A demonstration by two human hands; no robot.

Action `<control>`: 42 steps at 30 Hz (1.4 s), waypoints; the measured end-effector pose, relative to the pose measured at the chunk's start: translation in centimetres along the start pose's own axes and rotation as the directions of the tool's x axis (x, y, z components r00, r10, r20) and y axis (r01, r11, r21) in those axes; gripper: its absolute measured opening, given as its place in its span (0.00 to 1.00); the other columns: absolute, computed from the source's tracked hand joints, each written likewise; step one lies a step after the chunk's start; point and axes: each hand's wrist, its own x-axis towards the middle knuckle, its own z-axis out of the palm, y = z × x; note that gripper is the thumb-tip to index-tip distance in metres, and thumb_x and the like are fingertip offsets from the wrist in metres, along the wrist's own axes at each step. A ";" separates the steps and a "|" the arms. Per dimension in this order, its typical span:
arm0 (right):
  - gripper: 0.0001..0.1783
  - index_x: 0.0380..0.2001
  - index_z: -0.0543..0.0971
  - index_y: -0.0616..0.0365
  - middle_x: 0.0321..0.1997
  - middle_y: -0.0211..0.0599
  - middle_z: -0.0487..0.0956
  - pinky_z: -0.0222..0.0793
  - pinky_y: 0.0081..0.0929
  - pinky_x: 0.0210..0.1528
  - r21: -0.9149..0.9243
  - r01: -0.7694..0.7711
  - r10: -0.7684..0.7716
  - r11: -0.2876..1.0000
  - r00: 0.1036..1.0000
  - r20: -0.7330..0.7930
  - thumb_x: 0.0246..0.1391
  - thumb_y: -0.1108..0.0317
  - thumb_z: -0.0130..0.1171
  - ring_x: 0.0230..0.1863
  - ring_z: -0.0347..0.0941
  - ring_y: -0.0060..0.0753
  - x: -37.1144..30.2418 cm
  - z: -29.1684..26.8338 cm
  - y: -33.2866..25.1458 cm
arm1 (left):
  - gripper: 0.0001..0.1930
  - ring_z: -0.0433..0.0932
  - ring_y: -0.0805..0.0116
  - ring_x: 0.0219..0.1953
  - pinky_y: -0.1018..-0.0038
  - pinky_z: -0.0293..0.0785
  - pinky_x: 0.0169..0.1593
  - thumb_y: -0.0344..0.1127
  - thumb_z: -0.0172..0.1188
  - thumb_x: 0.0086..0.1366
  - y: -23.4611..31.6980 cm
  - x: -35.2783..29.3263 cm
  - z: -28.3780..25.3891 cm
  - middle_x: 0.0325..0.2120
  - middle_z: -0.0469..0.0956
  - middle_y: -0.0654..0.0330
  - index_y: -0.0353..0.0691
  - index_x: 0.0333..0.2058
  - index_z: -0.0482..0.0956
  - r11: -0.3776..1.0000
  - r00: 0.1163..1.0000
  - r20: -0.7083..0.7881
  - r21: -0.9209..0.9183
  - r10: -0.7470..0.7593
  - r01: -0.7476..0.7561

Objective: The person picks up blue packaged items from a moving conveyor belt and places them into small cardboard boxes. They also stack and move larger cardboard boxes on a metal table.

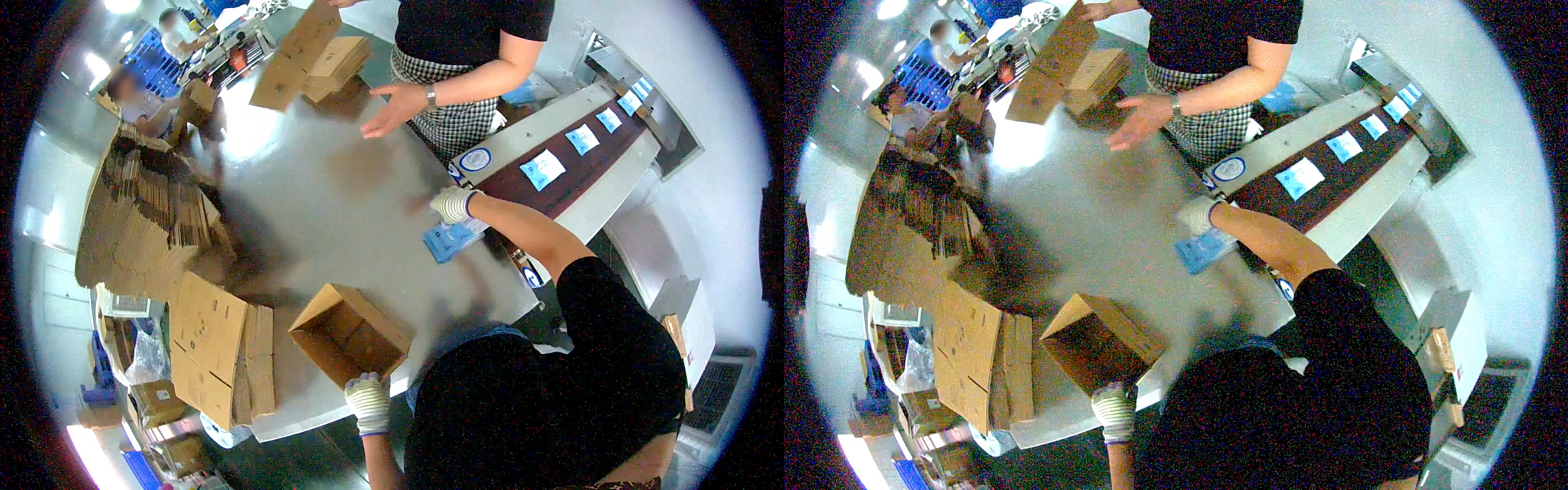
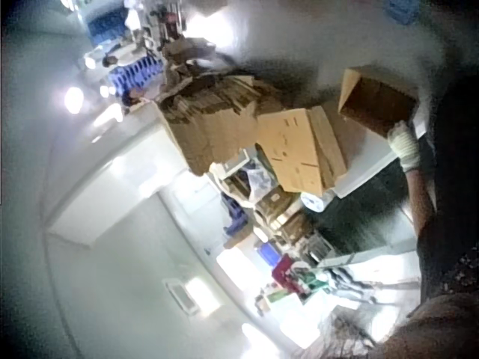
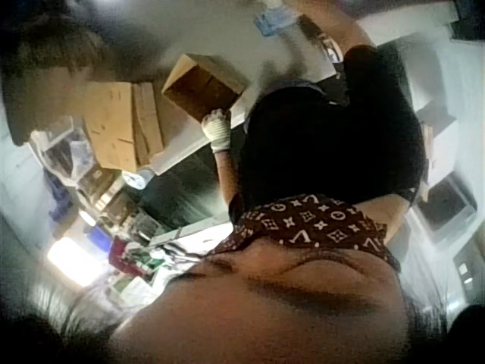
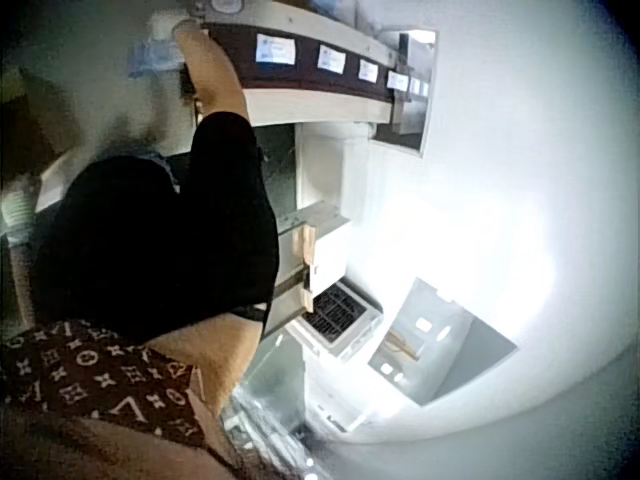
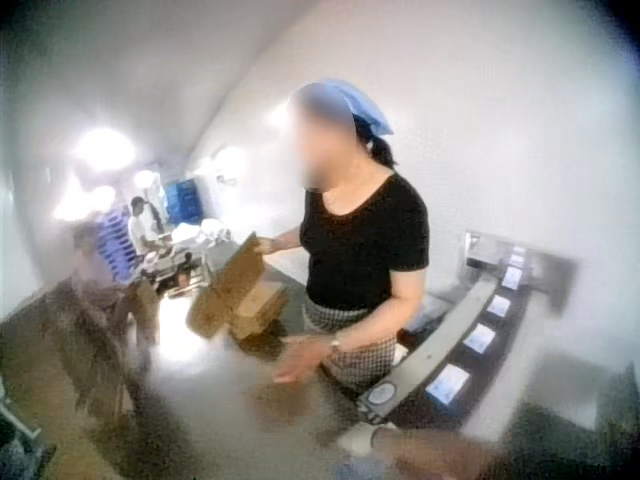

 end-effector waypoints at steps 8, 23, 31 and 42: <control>0.20 0.35 0.81 0.59 0.41 0.43 0.80 0.73 0.39 0.42 0.095 -0.214 0.154 0.972 0.890 0.429 0.40 0.58 0.57 0.42 0.77 0.41 5.8 10.4 3.0 | 0.12 0.75 0.59 0.27 0.65 0.68 0.39 0.47 0.61 0.47 0.1 0.6 0.3 0.21 0.74 0.60 0.44 0.21 0.74 0.999 0.999 -0.043 -0.032 -0.011 0.009; 0.42 0.49 0.68 0.61 0.47 0.51 0.74 0.69 0.40 0.49 0.541 -0.086 -0.031 0.836 0.979 0.203 0.31 0.51 0.70 0.48 0.72 0.48 -10.9 4.7 -15.4 | 0.11 0.74 0.62 0.27 0.67 0.68 0.38 0.44 0.62 0.47 0.4 -0.7 0.9 0.21 0.74 0.61 0.46 0.23 0.73 1.000 0.995 -0.095 -0.019 0.005 -0.007; 0.28 0.47 0.70 0.61 0.42 0.41 0.78 0.66 0.32 0.53 0.785 0.497 -0.323 0.369 0.861 -0.393 0.42 0.63 0.64 0.45 0.74 0.38 -11.4 -5.2 -26.1 | 0.04 0.73 0.66 0.26 0.68 0.66 0.32 0.35 0.50 0.55 4.1 -1.3 1.3 0.22 0.71 0.61 0.46 0.26 0.72 0.996 0.992 -0.094 0.053 0.081 -0.076; 0.18 0.48 0.73 0.57 0.52 0.47 0.72 0.64 0.50 0.54 0.398 0.328 -0.301 0.857 0.945 -0.131 0.59 0.66 0.38 0.53 0.68 0.50 -4.8 7.9 -31.6 | 0.05 0.71 0.66 0.24 0.68 0.64 0.30 0.36 0.48 0.55 5.0 -3.5 3.5 0.23 0.72 0.62 0.47 0.27 0.73 0.992 0.986 -0.136 0.089 0.098 -0.086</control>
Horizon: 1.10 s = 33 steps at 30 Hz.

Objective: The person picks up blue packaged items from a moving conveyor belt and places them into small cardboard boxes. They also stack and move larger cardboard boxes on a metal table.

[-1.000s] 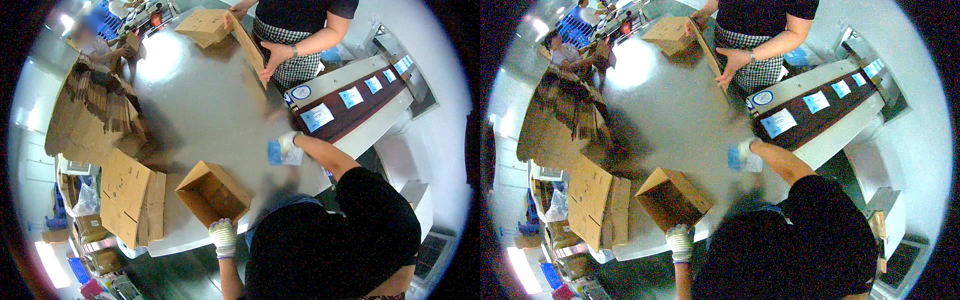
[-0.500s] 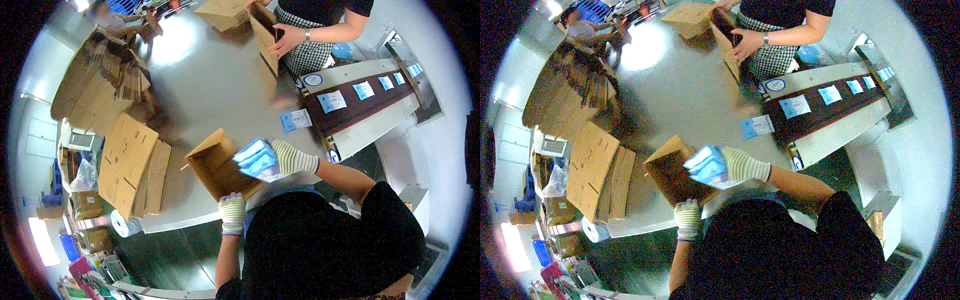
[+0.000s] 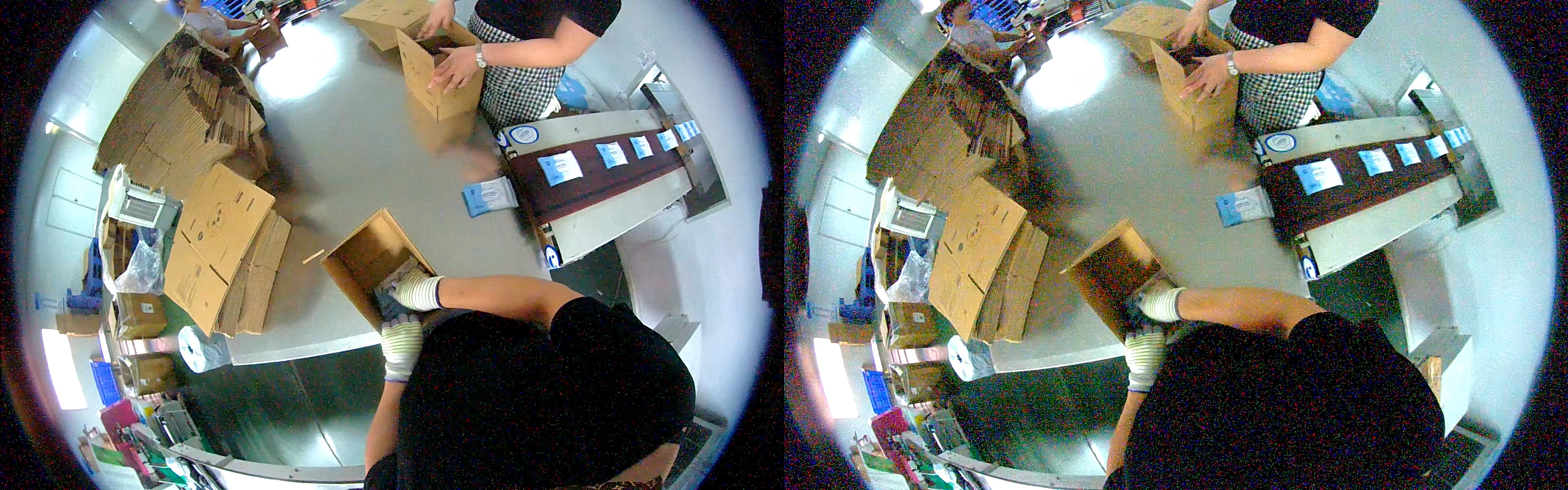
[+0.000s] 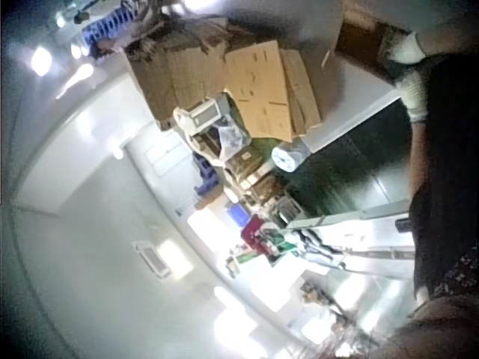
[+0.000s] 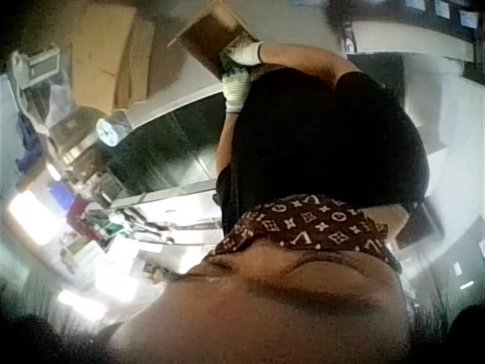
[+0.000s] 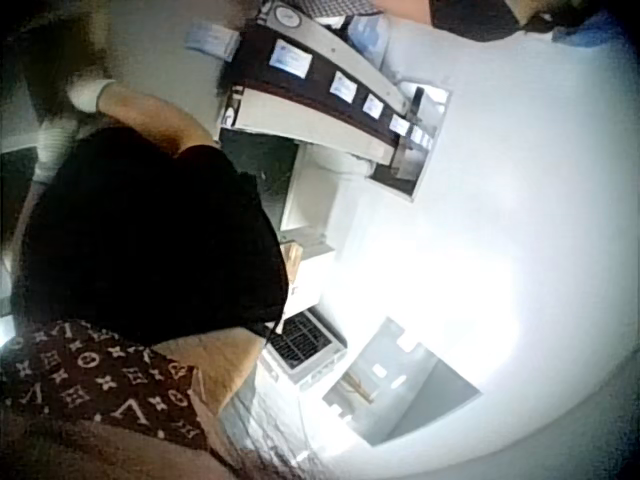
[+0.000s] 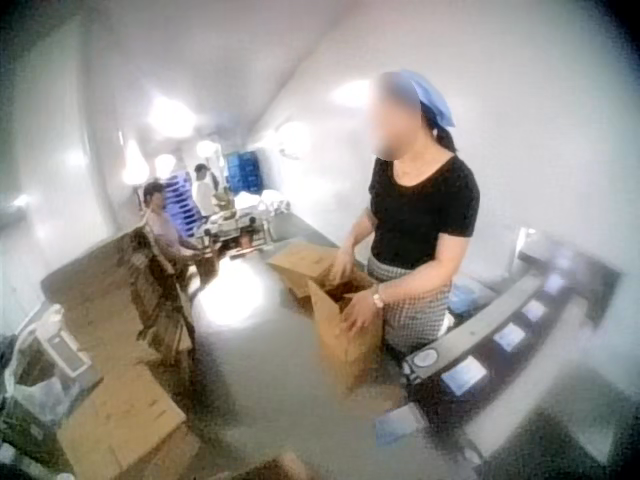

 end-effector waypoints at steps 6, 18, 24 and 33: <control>0.18 0.46 0.72 0.58 0.49 0.45 0.73 0.67 0.43 0.51 -0.185 0.331 -0.343 0.925 0.938 -0.040 0.52 0.63 0.51 0.50 0.70 0.49 -3.9 -5.5 -4.0 | 0.05 0.71 0.70 0.22 0.69 0.62 0.28 0.43 0.55 0.53 -1.2 -0.7 1.0 0.19 0.70 0.67 0.51 0.24 0.74 0.996 0.997 -0.037 0.051 -0.071 0.073; 0.23 0.50 0.69 0.55 0.50 0.44 0.73 0.65 0.42 0.52 0.060 0.137 -0.117 0.989 0.957 -0.264 0.54 0.57 0.53 0.50 0.69 0.49 -10.7 -6.2 4.4 | 0.08 0.73 0.65 0.30 0.66 0.65 0.37 0.40 0.60 0.46 -4.1 2.1 0.3 0.23 0.72 0.63 0.46 0.25 0.73 0.999 0.994 -0.093 0.006 -0.052 0.053; 0.22 0.50 0.70 0.55 0.48 0.47 0.74 0.64 0.44 0.52 0.111 0.078 -0.051 0.991 0.973 -0.224 0.54 0.56 0.52 0.49 0.69 0.52 -11.7 -6.2 8.8 | 0.10 0.73 0.64 0.29 0.66 0.66 0.38 0.42 0.62 0.45 -4.1 1.9 1.6 0.23 0.73 0.63 0.45 0.24 0.73 0.992 0.990 -0.082 0.039 -0.113 0.117; 0.23 0.42 0.76 0.56 0.37 0.49 0.77 0.68 0.47 0.43 -0.260 -0.093 0.102 0.961 0.995 0.020 0.48 0.51 0.55 0.41 0.73 0.54 -7.6 -11.1 17.3 | 0.09 0.72 0.64 0.26 0.67 0.66 0.37 0.40 0.61 0.44 -4.5 3.3 0.9 0.21 0.71 0.63 0.46 0.23 0.71 0.987 0.983 -0.101 -0.041 -0.156 0.153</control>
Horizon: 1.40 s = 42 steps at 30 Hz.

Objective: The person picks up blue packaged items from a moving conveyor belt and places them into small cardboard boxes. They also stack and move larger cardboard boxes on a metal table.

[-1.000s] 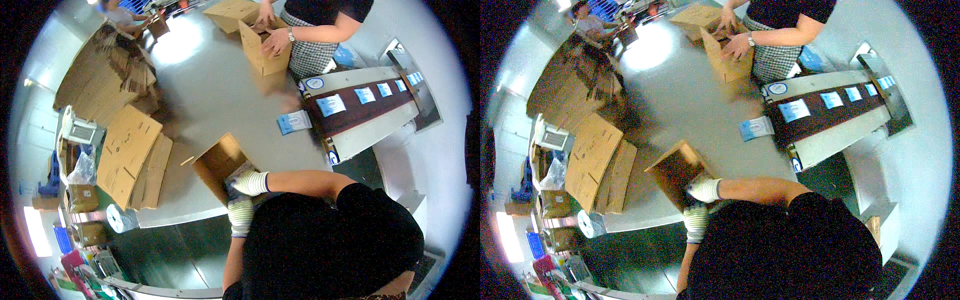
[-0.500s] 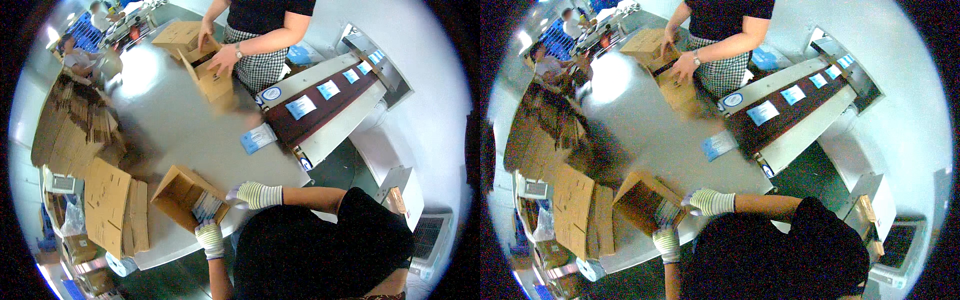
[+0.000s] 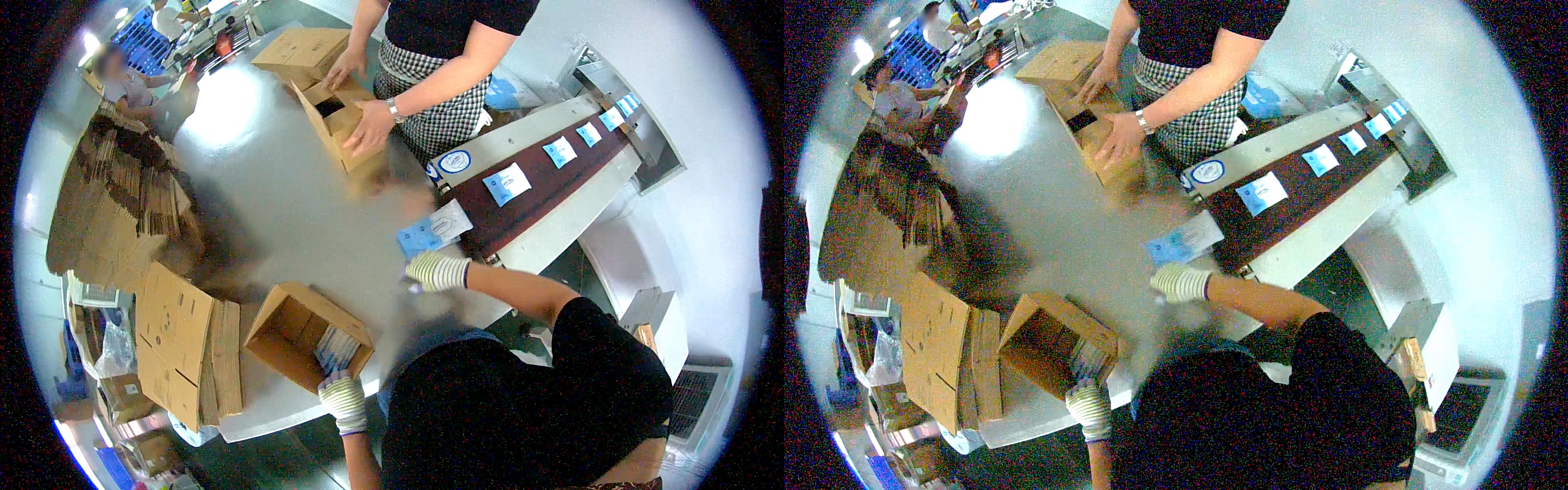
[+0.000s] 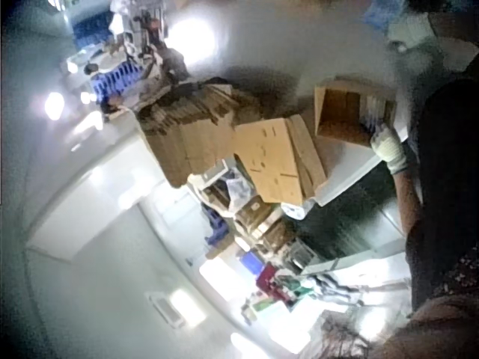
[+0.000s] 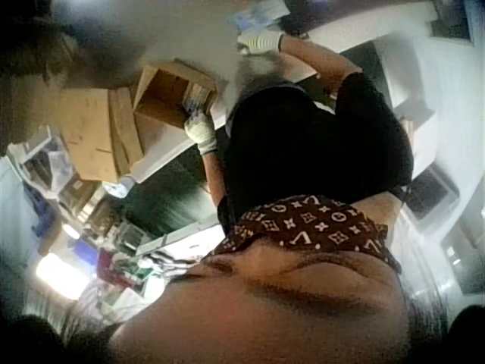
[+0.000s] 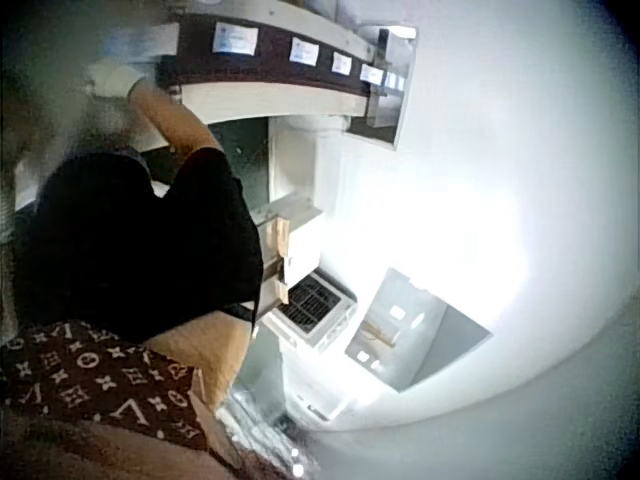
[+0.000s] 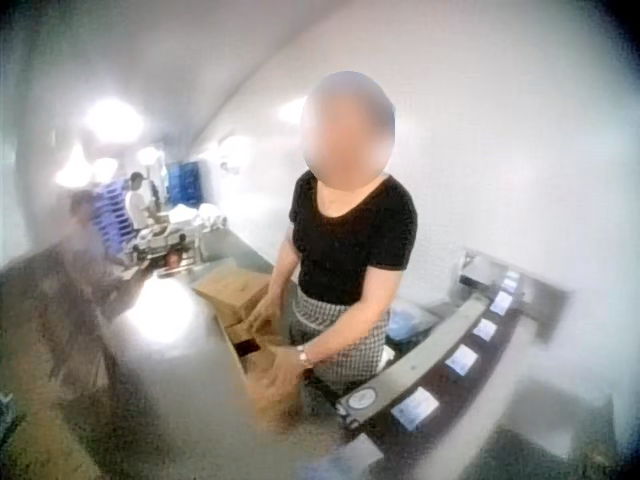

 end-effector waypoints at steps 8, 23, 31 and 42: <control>0.18 0.37 0.78 0.57 0.34 0.50 0.79 0.70 0.46 0.40 -0.217 -0.356 0.375 0.909 0.926 0.051 0.41 0.60 0.62 0.38 0.75 0.53 3.1 -6.1 11.0 | 0.10 0.72 0.64 0.27 0.67 0.66 0.37 0.39 0.60 0.44 -0.1 0.4 -0.4 0.21 0.70 0.63 0.46 0.24 0.71 1.000 1.000 0.000 -0.007 -0.008 0.008; 0.28 0.39 0.78 0.59 0.38 0.49 0.80 0.72 0.36 0.42 0.012 -0.468 0.414 0.884 0.793 0.447 0.32 0.56 0.65 0.42 0.76 0.45 7.0 4.0 14.6 | 0.09 0.72 0.64 0.27 0.67 0.65 0.37 0.40 0.60 0.44 -0.1 0.9 -0.7 0.20 0.70 0.64 0.47 0.22 0.69 1.000 0.999 -0.052 -0.004 0.015 -0.015; 0.19 0.33 0.80 0.54 0.37 0.43 0.81 0.72 0.39 0.42 -0.074 -0.247 0.236 0.966 0.963 -0.126 0.34 0.58 0.62 0.36 0.77 0.47 -1.8 9.6 -2.5 | 0.14 0.75 0.62 0.33 0.64 0.67 0.40 0.46 0.59 0.48 -0.2 -1.2 0.7 0.32 0.76 0.60 0.45 0.30 0.74 1.000 0.979 0.201 0.021 -0.022 0.018; 0.35 0.50 0.68 0.58 0.45 0.48 0.75 0.66 0.39 0.51 0.695 0.416 -0.224 0.587 0.908 -0.354 0.38 0.56 0.67 0.47 0.71 0.47 0.1 -6.5 -18.2 | 0.11 0.74 0.65 0.30 0.63 0.67 0.37 0.42 0.52 0.54 1.0 -2.1 0.1 0.27 0.76 0.64 0.47 0.33 0.77 0.998 0.989 0.136 -0.005 0.064 -0.064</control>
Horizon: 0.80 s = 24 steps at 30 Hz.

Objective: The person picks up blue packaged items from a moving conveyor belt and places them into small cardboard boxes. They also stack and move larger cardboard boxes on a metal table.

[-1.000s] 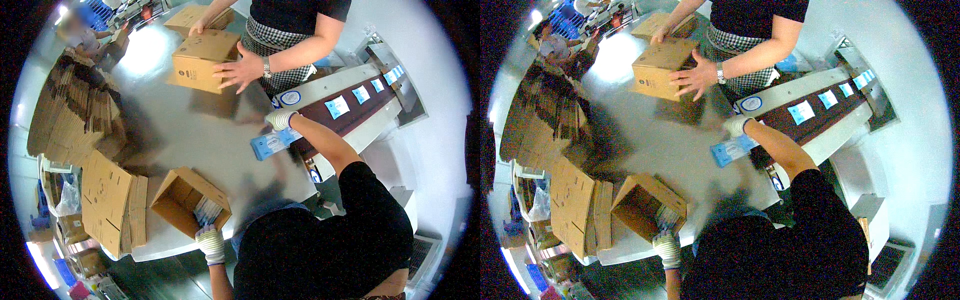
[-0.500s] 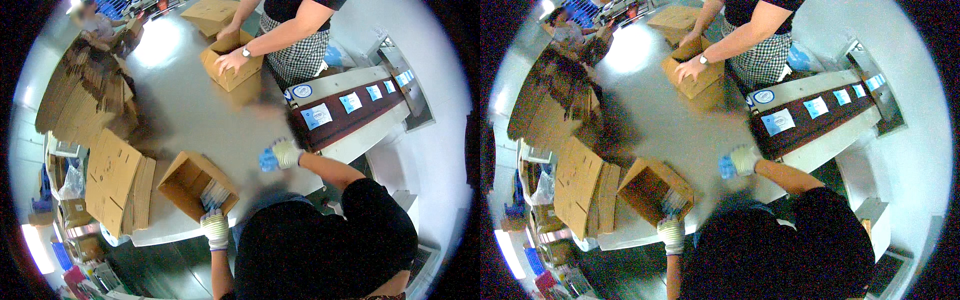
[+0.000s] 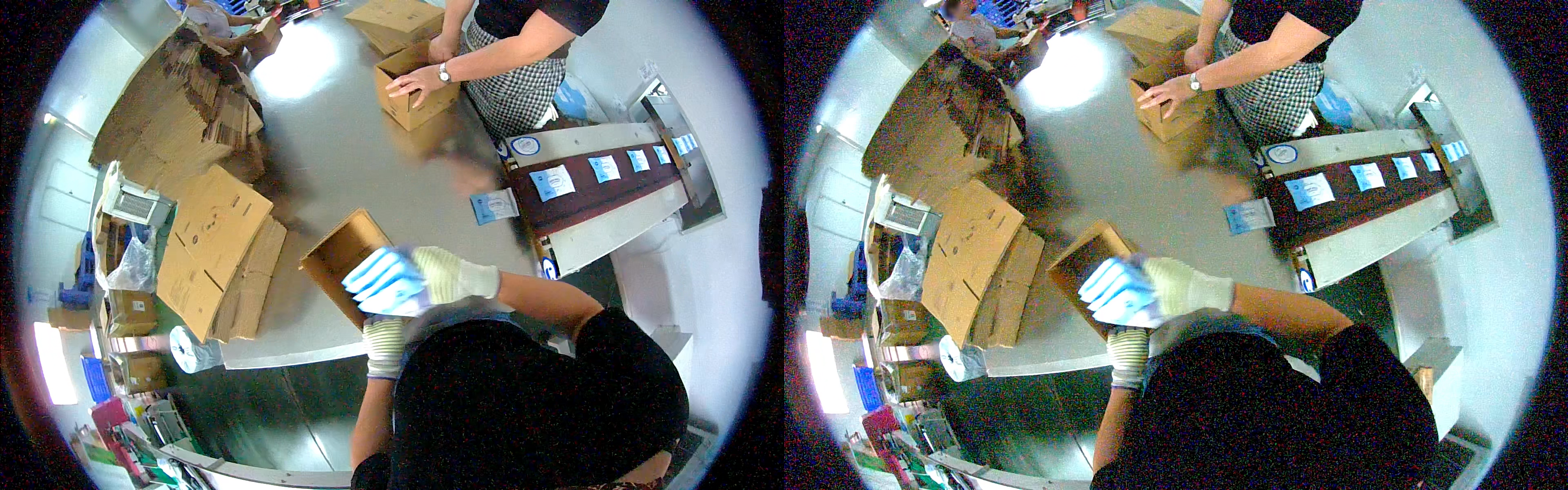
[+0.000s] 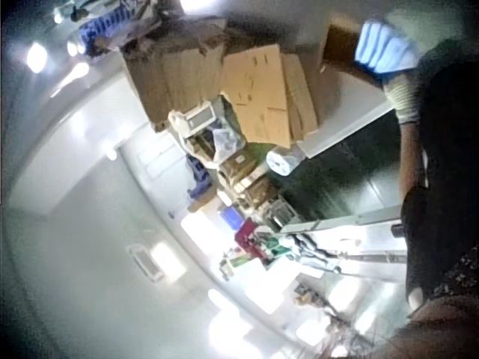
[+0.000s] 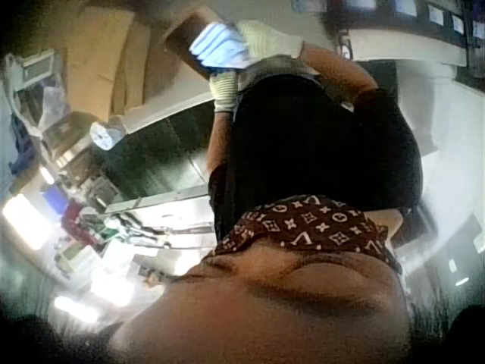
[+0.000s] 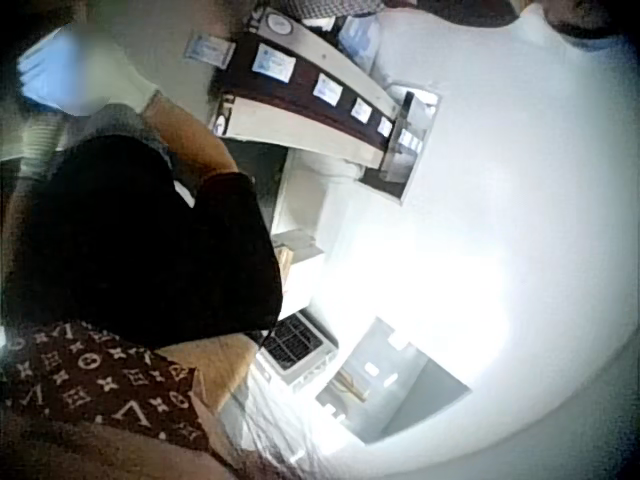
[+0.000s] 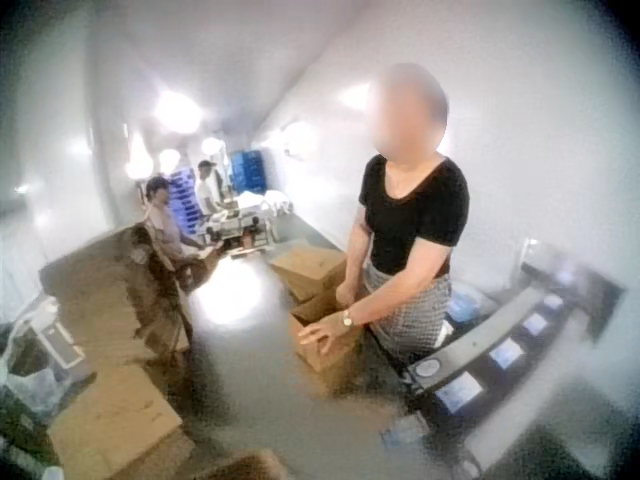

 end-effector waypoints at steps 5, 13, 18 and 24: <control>0.21 0.47 0.68 0.62 0.41 0.46 0.74 0.66 0.42 0.48 -0.848 -0.032 0.028 0.529 0.999 -0.019 0.48 0.66 0.52 0.43 0.71 0.48 7.2 5.3 2.5 | 0.07 0.72 0.66 0.31 0.69 0.66 0.36 0.37 0.49 0.55 0.8 -0.6 -0.2 0.25 0.72 0.62 0.44 0.29 0.74 0.994 0.997 -0.021 0.087 0.075 -0.073; 0.26 0.54 0.66 0.59 0.55 0.50 0.68 0.62 0.47 0.55 -0.887 0.094 0.100 0.451 0.983 0.156 0.53 0.59 0.49 0.54 0.66 0.50 5.2 9.8 8.2 | 0.09 0.73 0.64 0.30 0.64 0.67 0.35 0.40 0.51 0.53 0.3 -1.5 0.8 0.28 0.74 0.62 0.47 0.32 0.75 1.000 0.993 0.118 -0.009 -0.013 0.014; 0.26 0.51 0.69 0.57 0.55 0.45 0.68 0.63 0.46 0.54 -0.679 0.170 -0.047 0.714 0.979 0.196 0.51 0.54 0.53 0.54 0.67 0.47 1.1 7.9 2.8 | 0.06 0.72 0.64 0.25 0.64 0.66 0.33 0.42 0.53 0.51 -1.0 -2.0 2.7 0.20 0.73 0.63 0.49 0.24 0.75 0.995 0.998 -0.065 0.095 -0.014 0.020; 0.22 0.48 0.71 0.55 0.52 0.41 0.71 0.63 0.42 0.55 -0.536 0.111 -0.126 0.837 0.992 0.008 0.51 0.57 0.55 0.53 0.68 0.45 -4.3 6.1 4.4 | 0.12 0.73 0.63 0.30 0.65 0.66 0.37 0.40 0.54 0.51 -0.7 -0.2 0.9 0.29 0.74 0.63 0.48 0.35 0.74 0.998 0.997 -0.079 -0.060 -0.007 0.003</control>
